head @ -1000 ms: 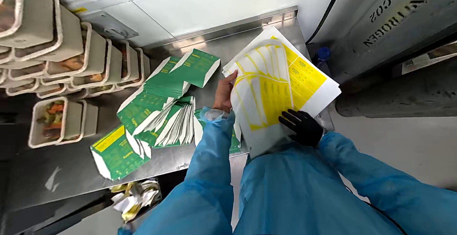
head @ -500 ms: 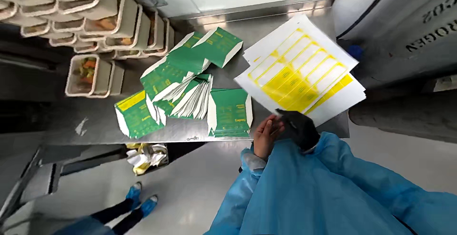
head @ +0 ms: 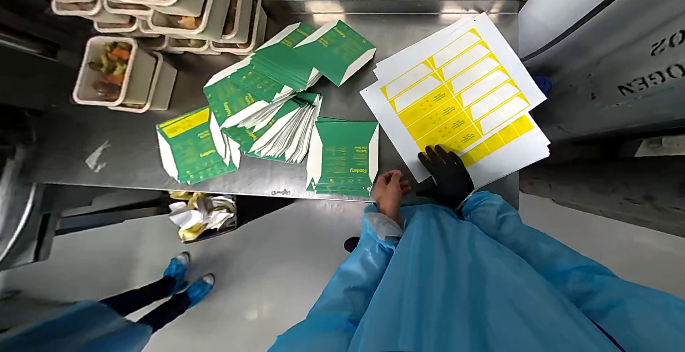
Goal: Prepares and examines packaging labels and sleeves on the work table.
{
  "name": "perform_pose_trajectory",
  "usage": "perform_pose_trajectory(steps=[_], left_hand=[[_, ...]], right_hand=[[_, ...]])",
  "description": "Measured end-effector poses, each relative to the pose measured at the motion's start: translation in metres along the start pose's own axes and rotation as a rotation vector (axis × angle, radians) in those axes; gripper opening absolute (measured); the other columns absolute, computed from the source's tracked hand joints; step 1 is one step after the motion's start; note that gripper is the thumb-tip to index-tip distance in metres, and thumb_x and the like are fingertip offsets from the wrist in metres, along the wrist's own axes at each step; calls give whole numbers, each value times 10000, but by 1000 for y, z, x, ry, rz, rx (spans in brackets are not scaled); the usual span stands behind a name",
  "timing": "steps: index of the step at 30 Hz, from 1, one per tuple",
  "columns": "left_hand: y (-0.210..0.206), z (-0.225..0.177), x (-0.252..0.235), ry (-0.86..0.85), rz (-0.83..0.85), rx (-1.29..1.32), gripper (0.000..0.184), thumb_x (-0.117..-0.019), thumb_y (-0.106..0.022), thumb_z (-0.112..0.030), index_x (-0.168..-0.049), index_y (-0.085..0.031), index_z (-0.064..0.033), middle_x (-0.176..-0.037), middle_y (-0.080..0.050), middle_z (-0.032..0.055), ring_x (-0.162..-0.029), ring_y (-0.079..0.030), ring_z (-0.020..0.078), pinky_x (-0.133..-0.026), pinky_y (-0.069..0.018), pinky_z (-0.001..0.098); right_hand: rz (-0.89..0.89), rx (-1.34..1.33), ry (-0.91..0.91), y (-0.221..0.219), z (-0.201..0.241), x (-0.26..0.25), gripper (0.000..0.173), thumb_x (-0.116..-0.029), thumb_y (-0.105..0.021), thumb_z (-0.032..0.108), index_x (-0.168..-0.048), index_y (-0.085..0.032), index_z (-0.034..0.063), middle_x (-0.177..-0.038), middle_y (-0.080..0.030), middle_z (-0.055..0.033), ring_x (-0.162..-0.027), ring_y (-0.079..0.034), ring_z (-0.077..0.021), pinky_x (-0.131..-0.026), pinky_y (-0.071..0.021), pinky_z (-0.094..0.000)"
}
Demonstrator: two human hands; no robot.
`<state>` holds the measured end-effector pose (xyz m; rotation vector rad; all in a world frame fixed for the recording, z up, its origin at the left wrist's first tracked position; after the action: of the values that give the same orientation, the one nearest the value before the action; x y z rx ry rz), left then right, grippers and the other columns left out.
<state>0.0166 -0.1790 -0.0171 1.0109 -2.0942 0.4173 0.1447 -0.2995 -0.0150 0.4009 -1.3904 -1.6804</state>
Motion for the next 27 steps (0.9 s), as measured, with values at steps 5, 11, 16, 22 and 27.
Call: perform_pose_trajectory(steps=[5,11,16,22,27], left_hand=[[6,18,6,194,198,-182,552,-1098,-419,-458,-1161,-669,30,-1041,-740,157,-910,-732,244,-826,-603,413],[-29,1,14,72,421,108,488,-1071,-470,-479,-1235,-613,-42,-1100,-697,81,-1018,-687,182,-934,-572,400],[-38,-14,20,8,431,233,257,-1105,-443,-221,-1123,-643,-60,-960,-720,43,-845,-712,133,-826,-606,340],[-29,-9,1,-83,223,148,239,-1063,-558,-145,-1098,-667,66,-998,-731,163,-908,-735,232,-848,-627,422],[-37,-12,10,56,322,333,233,-1056,-563,-127,-1185,-620,58,-1065,-725,184,-927,-745,268,-864,-628,430]], right_hand=[[-426,103,315,6,13,17,327,-1038,-549,359,-1140,-745,119,-1200,-741,-85,-1093,-704,-305,-882,-577,-482],[-717,-84,393,128,64,55,191,-908,-585,62,-890,-766,4,-892,-781,-146,-688,-731,-301,-618,-584,-402],[-654,-176,385,121,54,53,188,-941,-599,115,-943,-767,29,-974,-784,-113,-839,-743,-271,-752,-580,-366],[-424,166,379,44,43,34,350,-1017,-539,144,-1342,-666,113,-1354,-684,-71,-1163,-673,-290,-854,-558,-436],[-648,76,348,67,34,48,262,-996,-576,92,-1174,-765,132,-1194,-762,-44,-1020,-729,-231,-796,-571,-372]])
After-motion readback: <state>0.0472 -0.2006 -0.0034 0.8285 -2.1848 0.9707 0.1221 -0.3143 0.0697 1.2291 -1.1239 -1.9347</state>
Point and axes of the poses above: each hand's wrist, its own x-axis away from the middle knuckle, its own y-axis out of the back of the hand, z = x × y, the point moved 8 cm from there along -x, towards the middle knuckle
